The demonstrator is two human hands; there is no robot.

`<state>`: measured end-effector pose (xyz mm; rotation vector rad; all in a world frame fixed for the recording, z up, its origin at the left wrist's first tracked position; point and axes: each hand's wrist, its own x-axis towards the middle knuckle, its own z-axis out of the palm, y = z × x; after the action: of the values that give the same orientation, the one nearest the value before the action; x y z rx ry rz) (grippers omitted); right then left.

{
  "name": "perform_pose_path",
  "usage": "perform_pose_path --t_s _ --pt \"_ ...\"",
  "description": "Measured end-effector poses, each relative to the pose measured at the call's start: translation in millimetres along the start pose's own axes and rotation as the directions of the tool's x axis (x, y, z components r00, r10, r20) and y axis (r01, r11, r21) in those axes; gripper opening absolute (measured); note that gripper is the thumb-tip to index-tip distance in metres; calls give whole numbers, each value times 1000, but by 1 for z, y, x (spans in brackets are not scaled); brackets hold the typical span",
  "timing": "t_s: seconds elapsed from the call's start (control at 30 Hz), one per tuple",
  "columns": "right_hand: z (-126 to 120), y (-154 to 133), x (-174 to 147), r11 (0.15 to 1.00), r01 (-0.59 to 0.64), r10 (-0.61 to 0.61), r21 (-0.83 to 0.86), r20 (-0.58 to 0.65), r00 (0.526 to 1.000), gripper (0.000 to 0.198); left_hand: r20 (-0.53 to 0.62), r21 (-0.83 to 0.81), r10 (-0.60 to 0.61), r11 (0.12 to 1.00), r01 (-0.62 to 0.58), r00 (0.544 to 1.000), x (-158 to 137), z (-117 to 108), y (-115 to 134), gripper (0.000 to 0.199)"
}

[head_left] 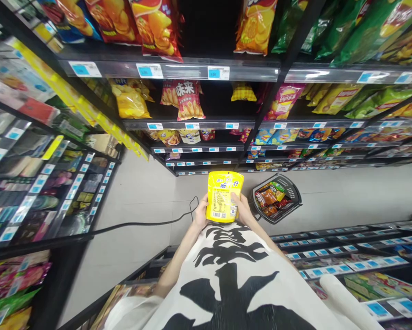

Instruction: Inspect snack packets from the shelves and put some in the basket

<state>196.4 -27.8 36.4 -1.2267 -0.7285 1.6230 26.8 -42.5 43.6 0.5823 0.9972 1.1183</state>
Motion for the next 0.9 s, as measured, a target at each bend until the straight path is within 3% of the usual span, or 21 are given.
perform_pose_path --t_s 0.17,0.33,0.53,0.9 --pt "1 -2 -1 998 58 -59 -13 -74 996 53 5 221 63 973 -63 998 0 -3 0 41" --pt "-1 -6 -3 994 74 -79 -76 -61 995 48 -29 434 64 900 -45 998 -2 3 5 52" --pt "2 -11 -7 968 101 -123 -228 -82 989 48 -54 383 69 923 -43 996 1 1 1 50" --pt "10 -20 -12 957 119 -158 -263 -130 979 51 -38 308 76 949 -61 996 1 2 3 60"
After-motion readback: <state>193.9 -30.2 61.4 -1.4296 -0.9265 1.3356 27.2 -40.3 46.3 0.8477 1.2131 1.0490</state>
